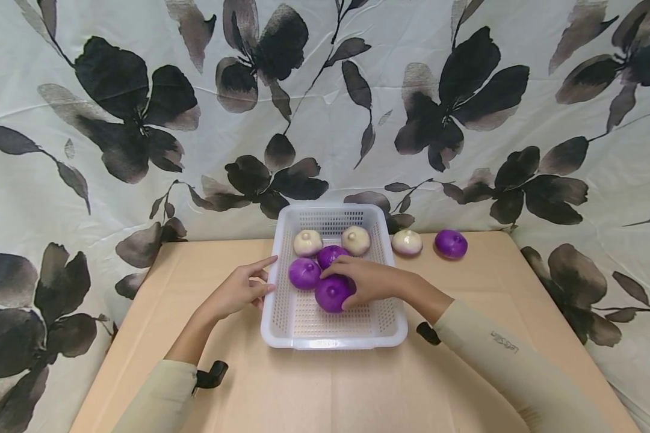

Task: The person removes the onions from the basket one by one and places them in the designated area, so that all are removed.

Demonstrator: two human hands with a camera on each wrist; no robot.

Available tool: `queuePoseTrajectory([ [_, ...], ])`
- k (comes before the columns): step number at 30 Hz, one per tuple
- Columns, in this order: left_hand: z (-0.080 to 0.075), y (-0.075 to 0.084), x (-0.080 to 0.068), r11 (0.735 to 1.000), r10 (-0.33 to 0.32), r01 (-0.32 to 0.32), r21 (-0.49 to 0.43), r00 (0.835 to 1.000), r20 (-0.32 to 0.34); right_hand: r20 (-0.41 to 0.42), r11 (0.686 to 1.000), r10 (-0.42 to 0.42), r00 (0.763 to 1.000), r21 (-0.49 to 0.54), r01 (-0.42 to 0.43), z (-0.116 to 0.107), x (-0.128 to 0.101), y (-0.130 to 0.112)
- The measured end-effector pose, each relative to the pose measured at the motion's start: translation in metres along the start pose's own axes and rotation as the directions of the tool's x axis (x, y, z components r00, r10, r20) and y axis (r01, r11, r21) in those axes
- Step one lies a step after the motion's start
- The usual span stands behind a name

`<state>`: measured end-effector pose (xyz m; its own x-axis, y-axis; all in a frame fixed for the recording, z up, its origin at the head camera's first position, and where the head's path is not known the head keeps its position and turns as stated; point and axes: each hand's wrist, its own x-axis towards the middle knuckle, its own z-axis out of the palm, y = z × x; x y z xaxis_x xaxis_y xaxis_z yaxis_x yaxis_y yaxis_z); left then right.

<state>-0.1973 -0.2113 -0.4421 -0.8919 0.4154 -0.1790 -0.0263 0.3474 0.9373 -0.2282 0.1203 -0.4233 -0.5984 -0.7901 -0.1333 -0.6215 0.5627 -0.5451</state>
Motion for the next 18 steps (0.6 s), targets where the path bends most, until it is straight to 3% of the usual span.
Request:
queuePoseTrajectory([
  [7,0.0,0.001,0.001,1.0,0.002,-0.002,0.002,1.0,-0.001,-0.107,0.995,0.032,0.994,0.097,-0.022,-0.015,-0.019,0.009],
  [14,-0.001,0.0,0.002,1.0,-0.002,0.002,0.005,1.0,-0.002,-0.191,0.966,0.093,0.977,0.256,-0.042,-0.031,-0.039,0.018],
  [18,0.0,-0.001,0.002,1.0,-0.002,0.002,0.004,1.0,0.002,-0.266,0.963,0.105,0.958,0.267,-0.032,-0.038,-0.053,0.025],
])
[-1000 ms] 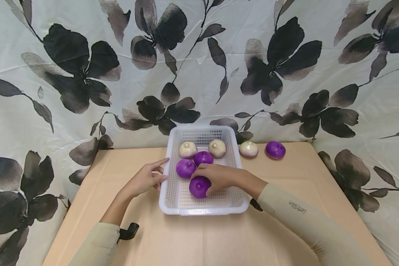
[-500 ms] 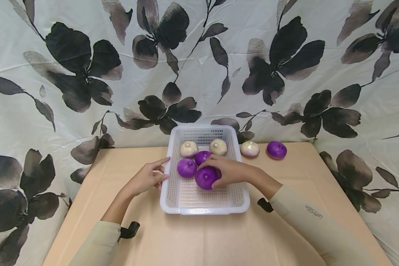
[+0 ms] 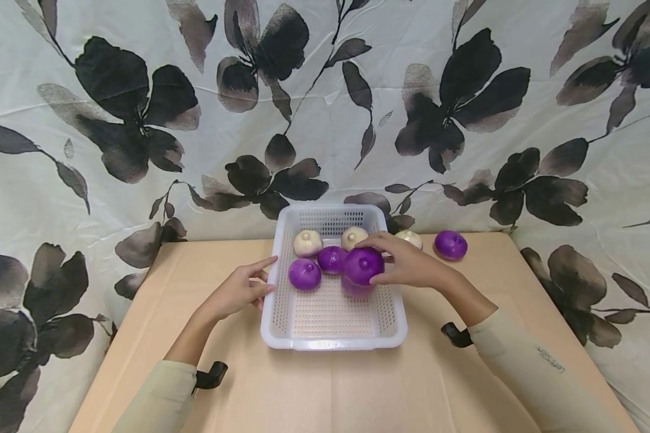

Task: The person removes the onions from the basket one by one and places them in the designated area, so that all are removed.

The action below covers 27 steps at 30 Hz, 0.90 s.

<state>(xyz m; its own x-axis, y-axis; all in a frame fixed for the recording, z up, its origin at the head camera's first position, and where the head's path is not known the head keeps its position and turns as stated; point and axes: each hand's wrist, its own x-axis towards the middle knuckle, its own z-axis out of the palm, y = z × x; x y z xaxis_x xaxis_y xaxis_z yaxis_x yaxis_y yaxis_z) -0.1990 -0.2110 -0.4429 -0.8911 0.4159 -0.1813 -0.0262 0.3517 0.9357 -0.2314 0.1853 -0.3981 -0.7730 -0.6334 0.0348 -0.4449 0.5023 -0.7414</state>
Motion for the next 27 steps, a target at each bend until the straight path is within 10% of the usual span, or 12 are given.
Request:
queuePoseTrajectory([
  [12,0.0,-0.005,-0.002,1.0,0.025,-0.025,-0.005,1.0,0.005,-0.251,0.996,0.082,0.965,0.046,-0.072,-0.036,-0.04,0.027],
  [27,0.0,-0.007,-0.003,1.0,0.027,-0.027,-0.007,1.0,0.007,-0.486,0.958,0.279,0.828,0.081,-0.275,-0.083,-0.094,0.084],
])
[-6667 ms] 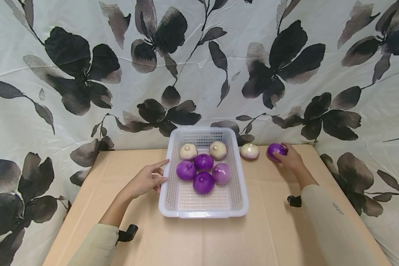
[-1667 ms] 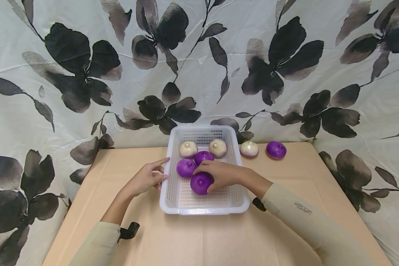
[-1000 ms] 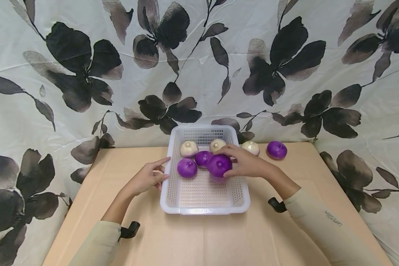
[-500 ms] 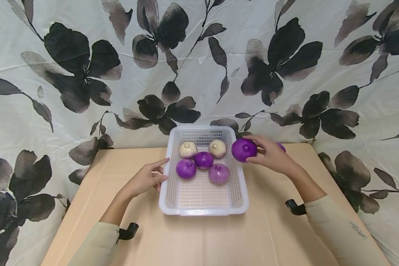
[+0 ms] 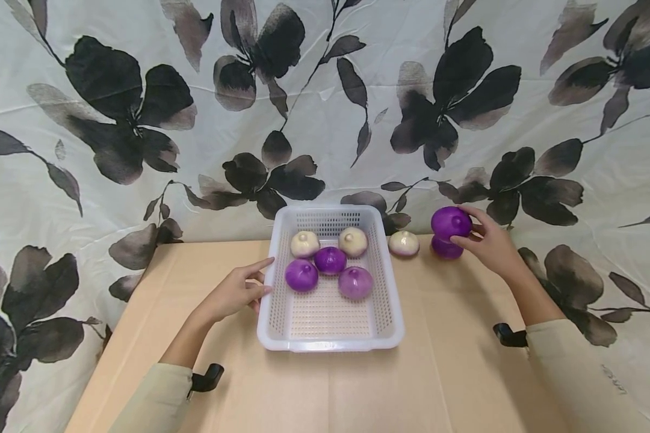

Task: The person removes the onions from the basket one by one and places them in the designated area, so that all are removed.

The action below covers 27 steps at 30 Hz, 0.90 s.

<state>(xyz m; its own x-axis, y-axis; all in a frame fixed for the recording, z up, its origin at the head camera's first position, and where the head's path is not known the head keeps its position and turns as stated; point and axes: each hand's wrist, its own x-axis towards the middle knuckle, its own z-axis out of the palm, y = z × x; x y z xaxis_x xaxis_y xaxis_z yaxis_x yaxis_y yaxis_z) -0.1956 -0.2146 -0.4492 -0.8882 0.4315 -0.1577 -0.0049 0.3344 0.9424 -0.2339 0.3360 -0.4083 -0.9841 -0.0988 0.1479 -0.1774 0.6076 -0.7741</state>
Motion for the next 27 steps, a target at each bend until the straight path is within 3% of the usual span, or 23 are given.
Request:
queuePoseTrajectory([
  [4,-0.002,0.0,0.001,1.0,0.002,-0.002,0.006,1.0,-0.006,-0.043,0.999,0.036,0.998,-0.025,-0.037,-0.013,0.003,0.017],
  [11,0.0,0.001,0.0,1.0,0.0,0.0,-0.013,1.0,0.002,-0.081,0.978,0.199,0.977,-0.048,-0.203,-0.022,0.005,0.049],
  [16,0.0,0.002,0.0,1.0,0.0,0.0,-0.016,1.0,0.003,-0.139,0.958,0.284,0.949,0.005,-0.286,-0.023,0.005,0.074],
  [22,0.0,0.002,0.0,1.0,-0.008,0.008,-0.007,1.0,0.003,-0.187,0.931,0.356,0.915,-0.007,-0.364,-0.018,0.001,0.099],
  [27,-0.002,0.002,0.0,1.0,-0.008,0.008,0.001,1.0,0.004,-0.212,0.895,0.439,0.873,0.022,-0.445,-0.011,0.0,0.113],
])
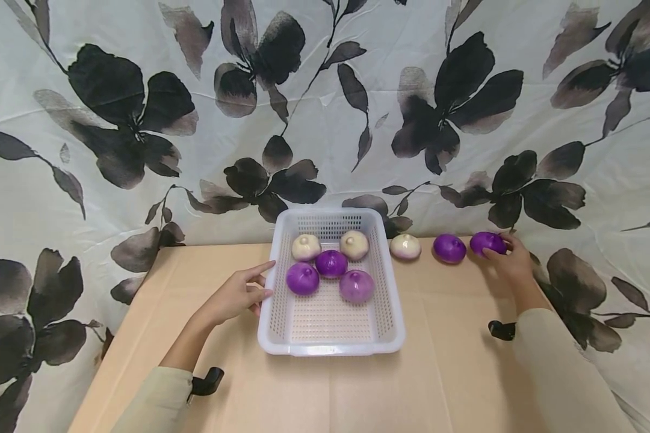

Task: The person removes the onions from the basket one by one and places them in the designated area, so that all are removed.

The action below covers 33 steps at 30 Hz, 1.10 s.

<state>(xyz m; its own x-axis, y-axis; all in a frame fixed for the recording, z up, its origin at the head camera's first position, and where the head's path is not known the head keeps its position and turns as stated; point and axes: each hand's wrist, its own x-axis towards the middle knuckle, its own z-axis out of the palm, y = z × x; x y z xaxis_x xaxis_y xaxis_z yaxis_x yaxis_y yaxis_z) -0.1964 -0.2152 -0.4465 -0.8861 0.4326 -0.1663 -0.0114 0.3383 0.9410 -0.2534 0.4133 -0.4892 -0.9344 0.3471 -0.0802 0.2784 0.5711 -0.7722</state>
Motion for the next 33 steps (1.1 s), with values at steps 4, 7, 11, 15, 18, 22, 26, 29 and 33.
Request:
queuePoseTrajectory([
  [4,-0.001,0.0,-0.001,1.0,-0.001,0.001,0.002,1.0,0.001,-0.034,1.0,0.027,0.999,-0.007,-0.027,0.006,0.004,0.007],
  [7,-0.001,0.0,0.0,1.0,-0.004,0.004,0.001,1.0,0.004,-0.057,0.998,0.045,0.997,-0.037,-0.048,0.009,0.005,0.012],
  [11,-0.001,0.0,0.001,1.0,-0.007,0.007,0.0,1.0,0.007,-0.063,0.996,0.073,0.995,-0.041,-0.076,0.014,0.001,0.013],
  [15,-0.002,0.002,0.001,1.0,-0.003,0.003,-0.007,1.0,0.002,-0.06,0.998,0.062,0.996,-0.026,-0.064,0.015,0.0,0.01],
  [18,-0.002,0.003,0.002,1.0,0.003,-0.003,-0.019,1.0,0.01,-0.045,0.997,0.057,0.997,-0.047,-0.059,0.015,0.0,0.01],
  [22,-0.002,0.004,0.002,1.0,0.0,0.001,-0.024,1.0,0.018,-0.016,0.995,0.061,0.998,-0.077,-0.062,0.014,0.001,0.012],
  [26,-0.002,0.003,0.002,1.0,-0.004,0.004,-0.014,1.0,0.009,0.001,0.995,0.054,0.999,-0.08,-0.054,0.013,0.002,0.012],
  [29,-0.002,0.003,0.002,1.0,-0.005,0.005,-0.01,1.0,0.01,0.016,0.996,0.037,0.999,-0.077,-0.035,0.012,0.002,0.012],
  [33,-0.003,0.004,0.002,1.0,-0.014,0.014,-0.007,1.0,0.006,0.037,0.997,0.031,0.999,-0.078,-0.028,0.009,0.0,0.01],
])
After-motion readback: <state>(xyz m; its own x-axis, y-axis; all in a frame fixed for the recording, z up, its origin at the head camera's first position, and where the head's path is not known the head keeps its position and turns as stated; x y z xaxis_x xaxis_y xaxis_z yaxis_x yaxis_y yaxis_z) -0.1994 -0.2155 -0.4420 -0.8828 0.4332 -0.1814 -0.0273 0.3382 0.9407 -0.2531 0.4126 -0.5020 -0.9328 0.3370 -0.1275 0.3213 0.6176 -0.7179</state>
